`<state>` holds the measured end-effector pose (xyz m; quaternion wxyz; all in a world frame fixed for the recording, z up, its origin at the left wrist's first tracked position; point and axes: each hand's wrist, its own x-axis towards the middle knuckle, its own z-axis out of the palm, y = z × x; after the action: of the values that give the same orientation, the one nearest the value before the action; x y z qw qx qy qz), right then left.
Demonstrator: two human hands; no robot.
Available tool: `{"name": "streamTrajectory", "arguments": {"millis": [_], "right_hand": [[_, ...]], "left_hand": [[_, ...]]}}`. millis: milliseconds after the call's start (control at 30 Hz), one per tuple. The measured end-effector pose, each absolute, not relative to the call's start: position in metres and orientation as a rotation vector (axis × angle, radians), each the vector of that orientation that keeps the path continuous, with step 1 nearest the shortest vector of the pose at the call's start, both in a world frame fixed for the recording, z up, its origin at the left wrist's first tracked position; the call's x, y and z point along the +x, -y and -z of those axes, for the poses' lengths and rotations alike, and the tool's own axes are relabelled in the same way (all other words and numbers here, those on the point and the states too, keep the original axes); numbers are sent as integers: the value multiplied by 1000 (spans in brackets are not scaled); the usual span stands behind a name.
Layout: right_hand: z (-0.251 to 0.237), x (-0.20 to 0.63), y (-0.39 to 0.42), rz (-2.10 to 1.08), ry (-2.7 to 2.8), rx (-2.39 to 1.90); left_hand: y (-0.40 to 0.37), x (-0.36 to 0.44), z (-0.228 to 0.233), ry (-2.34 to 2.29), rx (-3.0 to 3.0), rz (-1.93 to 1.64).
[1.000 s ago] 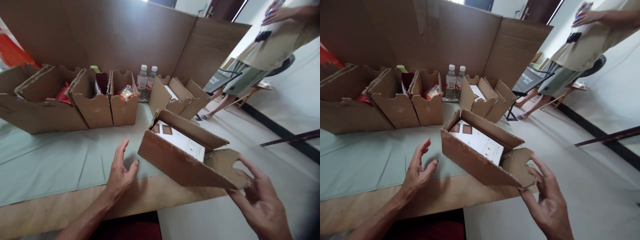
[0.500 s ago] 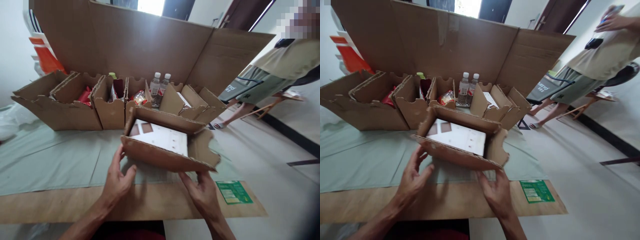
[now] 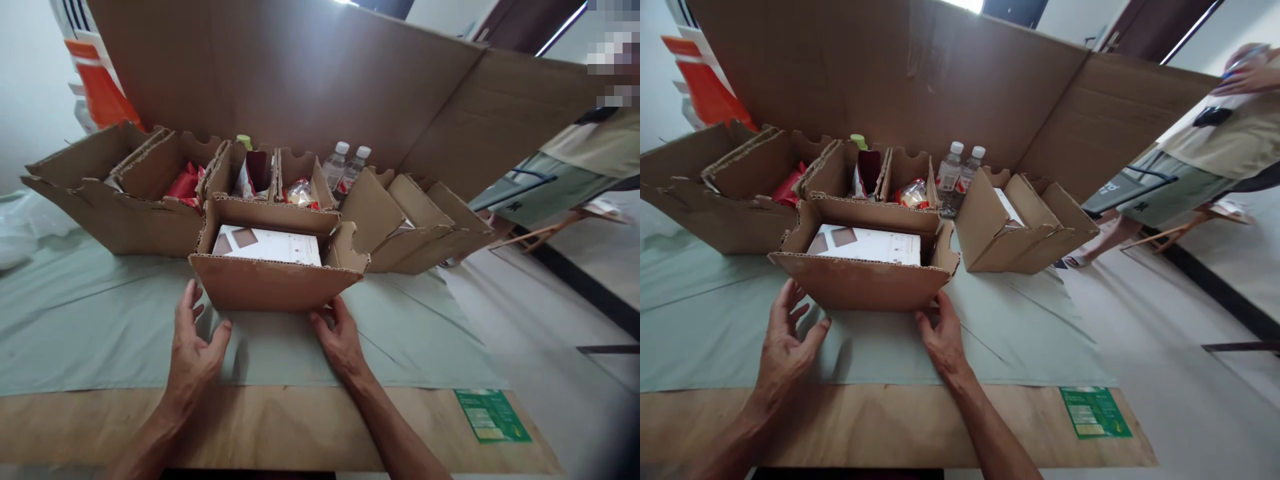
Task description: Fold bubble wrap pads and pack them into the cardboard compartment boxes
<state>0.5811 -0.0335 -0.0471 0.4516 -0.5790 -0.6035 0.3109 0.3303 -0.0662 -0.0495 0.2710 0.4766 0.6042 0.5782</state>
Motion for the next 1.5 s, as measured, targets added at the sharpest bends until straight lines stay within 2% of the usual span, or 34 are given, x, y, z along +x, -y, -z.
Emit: {"name": "streamTrajectory", "arguments": {"millis": [200, 400, 533, 633, 733, 833, 1000, 1200, 1367, 1500], "right_hand": [[55, 575, 30, -745, 1559, -1441], [42, 589, 34, -641, 1634, -1431], [-14, 607, 43, -320, 1635, -1372], [-73, 604, 36, 32, 1877, -1281], [-118, 584, 17, 137, 2250, -1277], [-136, 559, -5, 172, 2578, -1344], [-138, 540, -23, 178, 2793, -1422], [-136, 543, -20, 84, 2732, -1405], [-115, 571, 26, 263, 2254, -1221], [-78, 611, 78, 200, 1961, -1328]], "left_hand": [[70, 327, 47, -1810, 1269, -1443], [67, 331, 52, -1677, 1169, -1505], [66, 334, 54, -1578, 1115, -1546], [67, 335, 56, -1535, 1083, -1556], [68, 336, 57, -1524, 1094, -1549], [68, 336, 58, -1512, 1131, -1541], [68, 337, 62, -1461, 1153, -1516], [65, 336, 63, -1478, 1169, -1493], [64, 334, 57, -1490, 1118, -1541], [67, 333, 57, -1521, 1128, -1490]]}}
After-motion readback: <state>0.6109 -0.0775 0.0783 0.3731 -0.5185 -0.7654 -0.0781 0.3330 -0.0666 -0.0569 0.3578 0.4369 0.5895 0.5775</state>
